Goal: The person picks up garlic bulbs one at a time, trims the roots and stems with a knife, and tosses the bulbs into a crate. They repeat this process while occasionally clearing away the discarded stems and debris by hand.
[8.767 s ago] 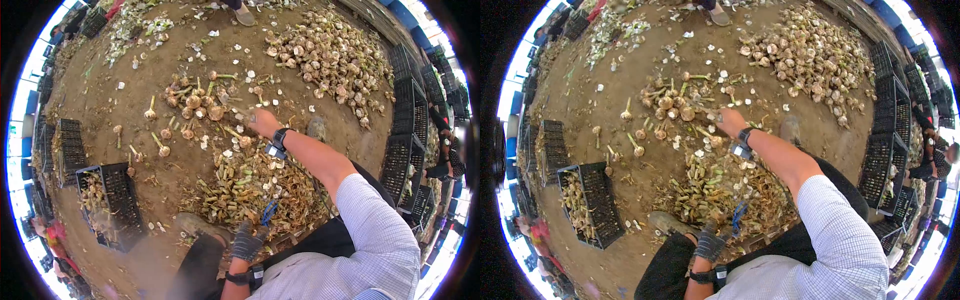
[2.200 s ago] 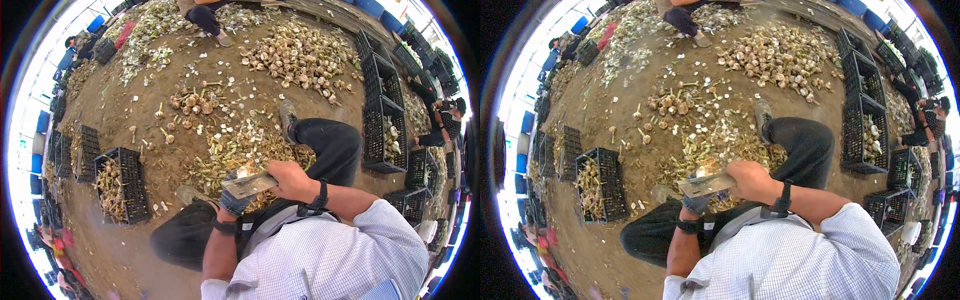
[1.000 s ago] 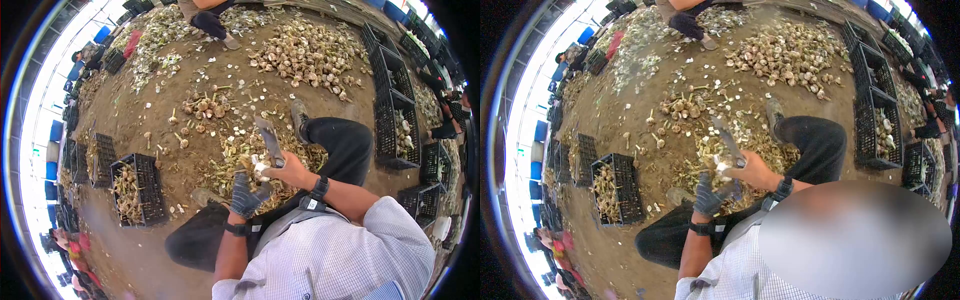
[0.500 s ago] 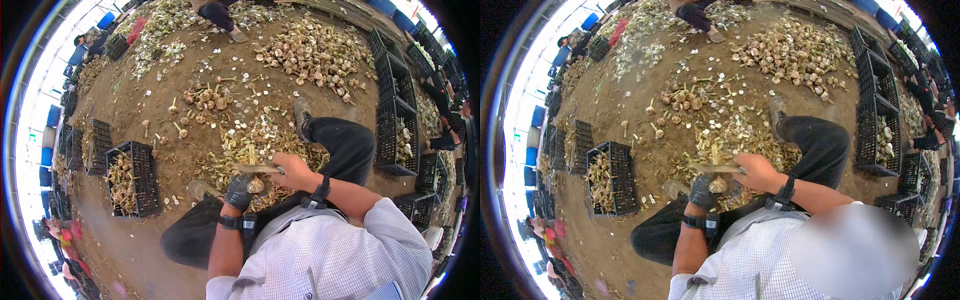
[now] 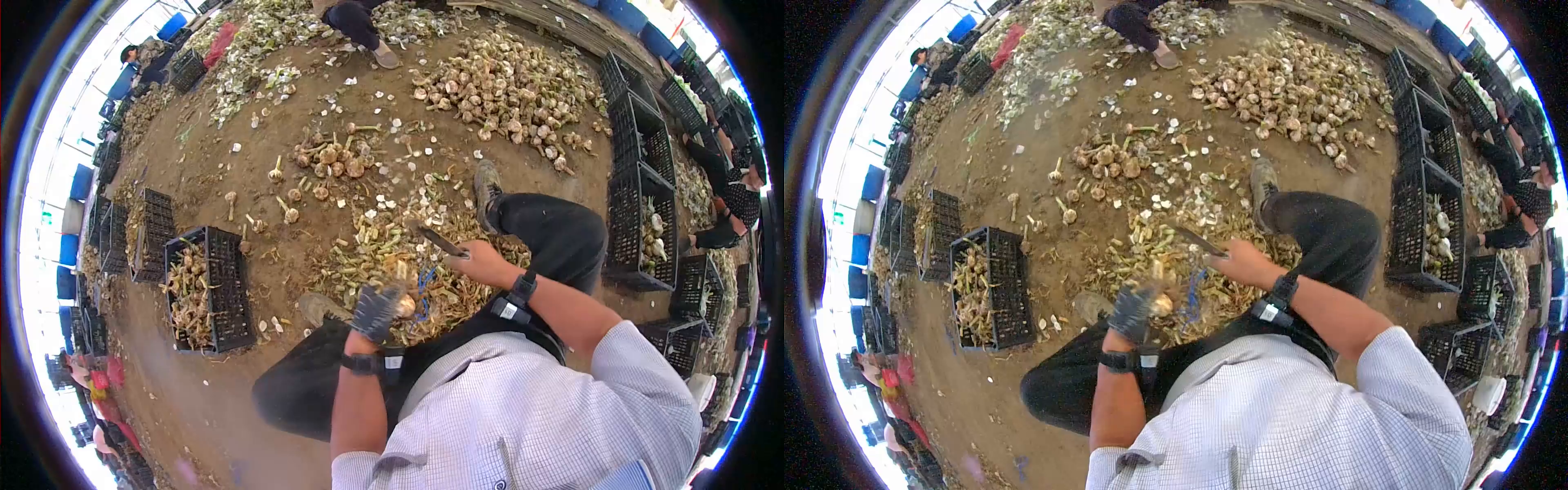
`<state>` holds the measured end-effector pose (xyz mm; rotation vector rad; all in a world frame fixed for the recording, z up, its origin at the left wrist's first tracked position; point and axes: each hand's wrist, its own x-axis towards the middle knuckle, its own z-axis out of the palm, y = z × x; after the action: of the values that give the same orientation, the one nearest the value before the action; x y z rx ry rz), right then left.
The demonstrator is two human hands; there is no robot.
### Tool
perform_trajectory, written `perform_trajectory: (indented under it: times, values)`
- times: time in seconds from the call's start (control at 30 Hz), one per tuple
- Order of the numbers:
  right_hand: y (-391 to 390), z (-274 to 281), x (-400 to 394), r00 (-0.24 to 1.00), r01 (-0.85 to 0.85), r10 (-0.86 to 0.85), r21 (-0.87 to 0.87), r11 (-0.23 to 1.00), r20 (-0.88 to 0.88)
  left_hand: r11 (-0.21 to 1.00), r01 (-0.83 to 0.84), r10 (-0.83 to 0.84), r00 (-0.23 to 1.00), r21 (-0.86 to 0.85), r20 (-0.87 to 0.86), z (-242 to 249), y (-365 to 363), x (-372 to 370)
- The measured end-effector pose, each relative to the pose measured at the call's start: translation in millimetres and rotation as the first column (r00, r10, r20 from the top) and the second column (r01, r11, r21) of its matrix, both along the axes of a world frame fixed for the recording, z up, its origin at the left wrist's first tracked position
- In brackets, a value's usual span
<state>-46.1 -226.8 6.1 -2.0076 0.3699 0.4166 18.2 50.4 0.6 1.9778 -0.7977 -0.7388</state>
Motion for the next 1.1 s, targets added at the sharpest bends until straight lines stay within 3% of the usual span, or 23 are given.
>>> perform_trajectory:
  times: [0.1, 0.13, 0.17, 0.23, 0.27, 0.33, 0.37, 0.4, 0.43, 0.47, 0.53, 0.57, 0.67, 0.7, 0.77, 0.8, 0.9, 0.93, 1.03, 1.1]
  values:
    - [22, 14, 11, 0.997, 0.015, -0.026, 0.152, 0.988, 0.073, 0.957, -0.035, 0.067, 0.993, 0.288, -0.1, -49, -25, 1]
    - [28, 27, 12, 0.998, 0.052, -0.045, 0.266, 0.963, -0.033, 0.943, -0.065, 0.096, 0.992, 0.326, -0.077, -61, -28, -4]
    - [31, 21, 15, 0.999, 0.034, -0.034, 0.265, 0.964, -0.007, 0.927, -0.095, 0.124, 0.991, 0.362, -0.056, -60, -34, -7]
    - [36, -3, 22, 0.999, -0.004, -0.007, 0.258, 0.966, 0.043, 0.933, -0.191, 0.17, 0.981, 0.306, 0.094, -6, -47, -17]
    - [38, -2, 26, 0.998, 0.028, -0.044, 0.307, 0.951, 0.046, 0.914, -0.2, 0.199, 0.979, 0.353, 0.039, 2, -51, -13]
    - [22, 4, 39, 0.998, 0.037, -0.027, 0.171, 0.985, -0.059, 0.907, -0.402, 0.422, 0.852, 0.127, -0.311, -2, -51, -14]
    - [7, 11, 47, 0.993, 0.048, -0.038, 0.093, 0.995, -0.11, 0.863, -0.505, 0.455, 0.74, 0.038, -0.495, -6, -49, -12]
    - [-12, -20, 56, 0.979, 0.168, -0.184, 0.167, 0.972, 0.088, 0.879, -0.474, 0.46, 0.82, 0.045, -0.341, -18, -45, -8]
    - [-40, -23, 69, 0.956, 0.284, -0.288, 0.075, 0.956, 0.055, 0.888, -0.455, 0.459, 0.872, 0.065, -0.172, -29, -40, -5]
    - [-72, -22, 89, 0.922, 0.388, -0.387, -0.017, 0.922, 0.033, 0.877, -0.481, 0.475, 0.857, 0.022, -0.202, -37, -36, -5]
    - [-146, -20, 123, 0.733, 0.649, -0.656, 0.104, 0.753, 0.179, 0.841, -0.54, 0.498, 0.798, -0.037, -0.341, -63, -22, -2]
    - [-174, -1, 134, 0.649, 0.719, -0.731, 0.142, 0.68, 0.211, 0.818, -0.572, 0.494, 0.745, -0.05, -0.447, -85, -14, -1]
    - [-226, 29, 159, 0.481, 0.806, -0.824, 0.218, 0.55, 0.3, 0.768, -0.64, 0.551, 0.675, -0.017, -0.49, -142, 2, -5]
    - [-237, 22, 167, 0.491, 0.836, -0.803, 0.077, 0.544, 0.338, 0.774, -0.634, 0.553, 0.673, 0.003, -0.491, -146, 1, -5]
    - [-236, -20, 185, 0.564, 0.802, -0.741, -0.03, 0.596, 0.364, 0.784, -0.62, 0.556, 0.669, 0.042, -0.493, -157, 0, -6]
    - [-202, 7, 188, 0.686, 0.727, -0.701, -0.153, 0.669, 0.196, 0.796, -0.602, 0.552, 0.674, 0.069, -0.49, -161, 0, -7]
    - [-167, -64, 223, 0.82, 0.573, -0.555, -0.197, 0.796, 0.14, 0.82, -0.519, 0.57, 0.701, 0.242, -0.428, -163, 6, -17]
    - [-155, -86, 236, 0.882, 0.469, -0.47, -0.202, 0.86, 0.048, 0.783, -0.581, 0.604, 0.624, 0.222, -0.496, -170, 5, -21]
    - [-101, -133, 278, 0.95, 0.235, -0.129, -0.373, 0.898, 0.286, 0.781, -0.537, 0.587, 0.458, 0.319, -0.668, -152, -6, -4]
    - [-67, -152, 320, 0.972, 0.109, -0.018, -0.383, 0.917, 0.233, 0.832, -0.441, 0.551, 0.575, 0.337, -0.605, -162, 1, -8]
